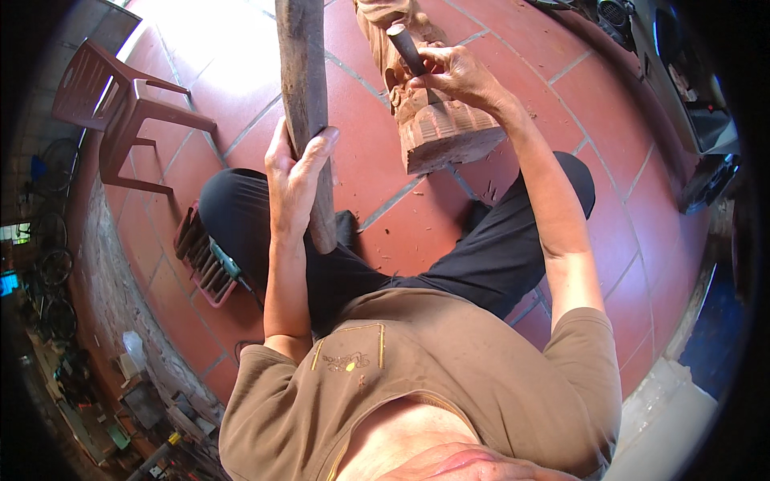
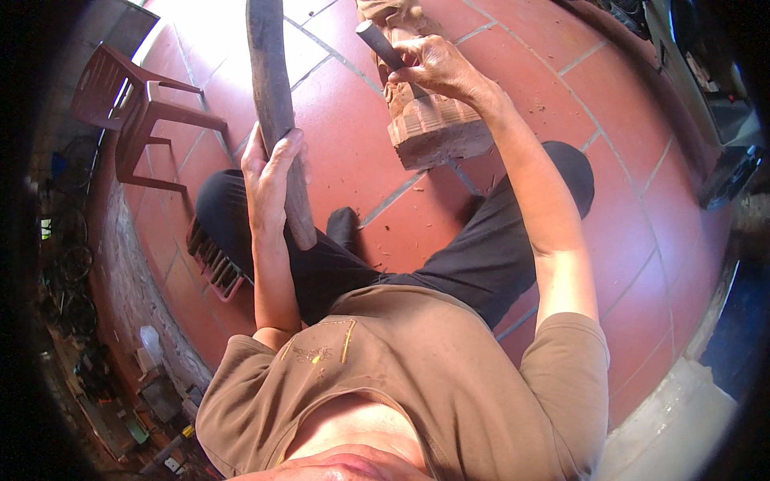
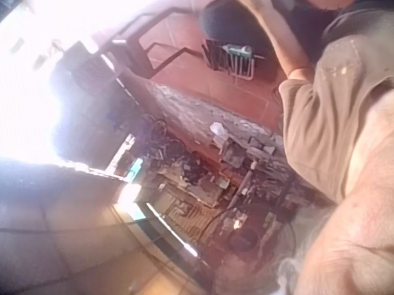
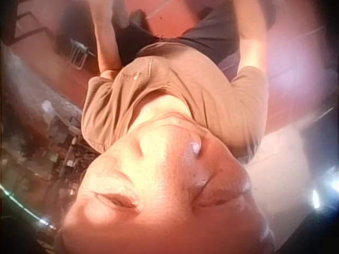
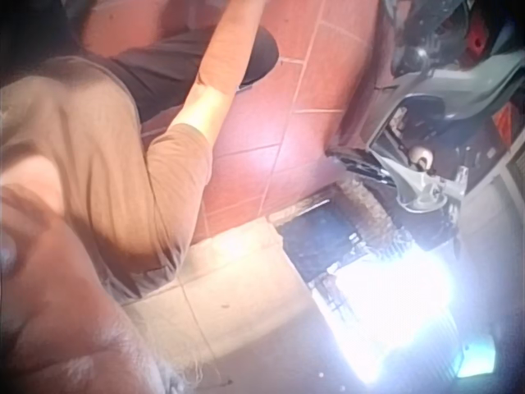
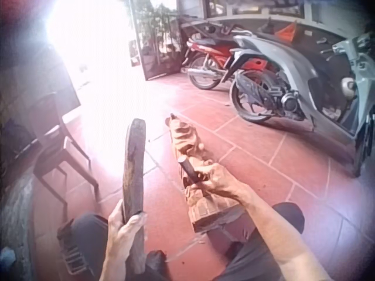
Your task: The person carves a wooden block using a chisel and mallet, then switches to a rotary tool to refine details. The person holds the wood steady while striking the chisel and later guides the rotary tool along the surface.
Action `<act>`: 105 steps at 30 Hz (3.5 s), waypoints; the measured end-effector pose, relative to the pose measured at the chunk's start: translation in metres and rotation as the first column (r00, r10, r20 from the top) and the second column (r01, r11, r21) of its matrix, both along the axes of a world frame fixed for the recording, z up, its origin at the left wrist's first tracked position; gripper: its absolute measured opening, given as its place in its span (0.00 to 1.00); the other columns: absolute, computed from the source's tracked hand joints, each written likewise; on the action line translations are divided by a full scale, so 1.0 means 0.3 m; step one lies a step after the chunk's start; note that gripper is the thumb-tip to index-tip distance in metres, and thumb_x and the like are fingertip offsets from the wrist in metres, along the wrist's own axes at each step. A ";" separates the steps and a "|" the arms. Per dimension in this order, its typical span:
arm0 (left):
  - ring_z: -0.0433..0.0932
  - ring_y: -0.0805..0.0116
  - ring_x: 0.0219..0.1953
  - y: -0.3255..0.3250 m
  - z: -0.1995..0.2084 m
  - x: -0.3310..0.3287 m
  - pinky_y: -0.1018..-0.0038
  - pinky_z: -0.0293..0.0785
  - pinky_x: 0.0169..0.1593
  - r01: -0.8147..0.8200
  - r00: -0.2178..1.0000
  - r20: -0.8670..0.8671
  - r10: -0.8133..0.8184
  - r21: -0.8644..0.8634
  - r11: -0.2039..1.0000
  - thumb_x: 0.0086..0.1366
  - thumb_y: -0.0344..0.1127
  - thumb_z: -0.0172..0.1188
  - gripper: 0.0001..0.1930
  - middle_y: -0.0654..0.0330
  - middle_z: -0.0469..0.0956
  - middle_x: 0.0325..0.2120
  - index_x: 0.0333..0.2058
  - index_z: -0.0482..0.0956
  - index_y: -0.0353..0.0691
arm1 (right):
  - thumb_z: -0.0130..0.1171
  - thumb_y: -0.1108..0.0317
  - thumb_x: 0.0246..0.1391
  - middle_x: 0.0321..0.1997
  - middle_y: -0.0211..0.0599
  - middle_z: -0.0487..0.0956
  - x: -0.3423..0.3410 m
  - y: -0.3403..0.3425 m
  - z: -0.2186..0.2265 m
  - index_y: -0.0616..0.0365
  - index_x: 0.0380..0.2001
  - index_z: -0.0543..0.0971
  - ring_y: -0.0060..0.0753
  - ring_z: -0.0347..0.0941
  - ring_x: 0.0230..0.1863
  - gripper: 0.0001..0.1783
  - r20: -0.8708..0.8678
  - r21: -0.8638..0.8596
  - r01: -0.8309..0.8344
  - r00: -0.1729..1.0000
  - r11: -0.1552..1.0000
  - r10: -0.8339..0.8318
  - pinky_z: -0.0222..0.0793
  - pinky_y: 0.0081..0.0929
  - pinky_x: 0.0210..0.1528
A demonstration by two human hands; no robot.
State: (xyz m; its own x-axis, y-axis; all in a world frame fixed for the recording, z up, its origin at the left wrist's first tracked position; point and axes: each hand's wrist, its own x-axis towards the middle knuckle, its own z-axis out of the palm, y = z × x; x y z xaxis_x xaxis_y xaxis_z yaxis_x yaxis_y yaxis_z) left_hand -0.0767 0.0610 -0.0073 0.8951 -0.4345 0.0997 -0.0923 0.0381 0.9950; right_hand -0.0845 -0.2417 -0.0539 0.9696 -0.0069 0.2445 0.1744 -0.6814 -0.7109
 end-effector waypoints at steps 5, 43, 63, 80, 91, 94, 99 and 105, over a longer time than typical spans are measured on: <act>0.71 0.80 0.20 -0.045 0.006 -0.026 0.80 0.67 0.22 -0.042 0.992 0.121 0.036 0.054 0.998 0.65 0.36 0.62 0.11 0.67 0.71 0.21 0.41 0.73 0.37 | 0.69 0.55 0.52 0.30 0.31 0.79 0.000 0.012 -0.009 0.61 0.39 0.80 0.23 0.77 0.35 0.20 -0.004 0.016 -0.024 1.000 1.000 0.024 0.75 0.28 0.41; 0.72 0.73 0.23 -0.104 0.011 -0.029 0.75 0.70 0.28 0.075 0.953 0.228 -0.198 0.456 0.887 0.62 0.37 0.65 0.17 0.59 0.77 0.25 0.42 0.72 0.32 | 0.68 0.64 0.55 0.27 0.29 0.75 -0.028 -0.018 -0.005 0.63 0.39 0.78 0.21 0.72 0.31 0.15 0.105 -0.125 0.018 0.995 0.992 -0.005 0.72 0.24 0.35; 0.69 0.80 0.19 -0.060 -0.013 -0.026 0.80 0.67 0.22 0.143 0.990 -0.025 -0.142 0.248 0.958 0.63 0.40 0.65 0.17 0.68 0.70 0.21 0.43 0.72 0.36 | 0.66 0.72 0.55 0.30 0.32 0.80 -0.067 -0.036 0.060 0.63 0.43 0.79 0.22 0.76 0.34 0.13 -0.043 -0.028 0.109 0.993 0.994 -0.110 0.77 0.26 0.39; 0.75 0.69 0.27 -0.109 0.123 0.018 0.70 0.72 0.33 0.224 0.936 0.201 -0.290 0.296 0.929 0.61 0.46 0.67 0.26 0.53 0.75 0.24 0.48 0.70 0.31 | 0.68 0.75 0.50 0.24 0.34 0.75 -0.077 -0.008 0.060 0.64 0.36 0.77 0.20 0.70 0.29 0.11 -0.055 0.141 0.093 0.995 0.986 -0.086 0.70 0.28 0.35; 0.76 0.70 0.29 -0.154 0.104 0.048 0.70 0.74 0.32 0.236 0.919 0.195 -0.344 0.425 0.874 0.62 0.44 0.66 0.27 0.57 0.75 0.27 0.51 0.71 0.31 | 0.66 0.77 0.52 0.25 0.30 0.77 -0.092 -0.001 0.071 0.64 0.34 0.77 0.18 0.71 0.28 0.08 -0.011 0.127 0.040 0.999 0.991 -0.039 0.71 0.24 0.33; 0.75 0.71 0.27 -0.156 0.125 0.032 0.72 0.73 0.30 0.240 0.932 0.196 -0.304 0.294 0.925 0.62 0.44 0.66 0.27 0.58 0.75 0.26 0.52 0.71 0.31 | 0.66 0.76 0.52 0.25 0.31 0.78 -0.094 0.011 0.090 0.64 0.35 0.77 0.18 0.72 0.28 0.08 -0.018 0.058 0.087 0.996 0.995 -0.086 0.71 0.24 0.33; 0.74 0.74 0.24 -0.155 0.020 0.067 0.74 0.73 0.27 0.139 0.857 0.358 -0.370 0.532 0.835 0.62 0.43 0.66 0.26 0.61 0.76 0.27 0.51 0.71 0.32 | 0.66 0.75 0.53 0.27 0.33 0.80 -0.073 0.022 0.092 0.65 0.34 0.77 0.19 0.73 0.29 0.08 -0.035 0.064 0.088 0.996 0.994 -0.086 0.71 0.24 0.35; 0.76 0.69 0.32 -0.123 0.039 0.061 0.71 0.73 0.36 0.308 0.944 0.018 -0.331 0.319 0.896 0.61 0.47 0.66 0.26 0.57 0.76 0.29 0.49 0.72 0.33 | 0.65 0.74 0.55 0.28 0.32 0.80 -0.066 -0.012 0.047 0.67 0.37 0.77 0.19 0.76 0.32 0.09 -0.039 0.221 0.038 0.999 0.975 -0.030 0.73 0.25 0.34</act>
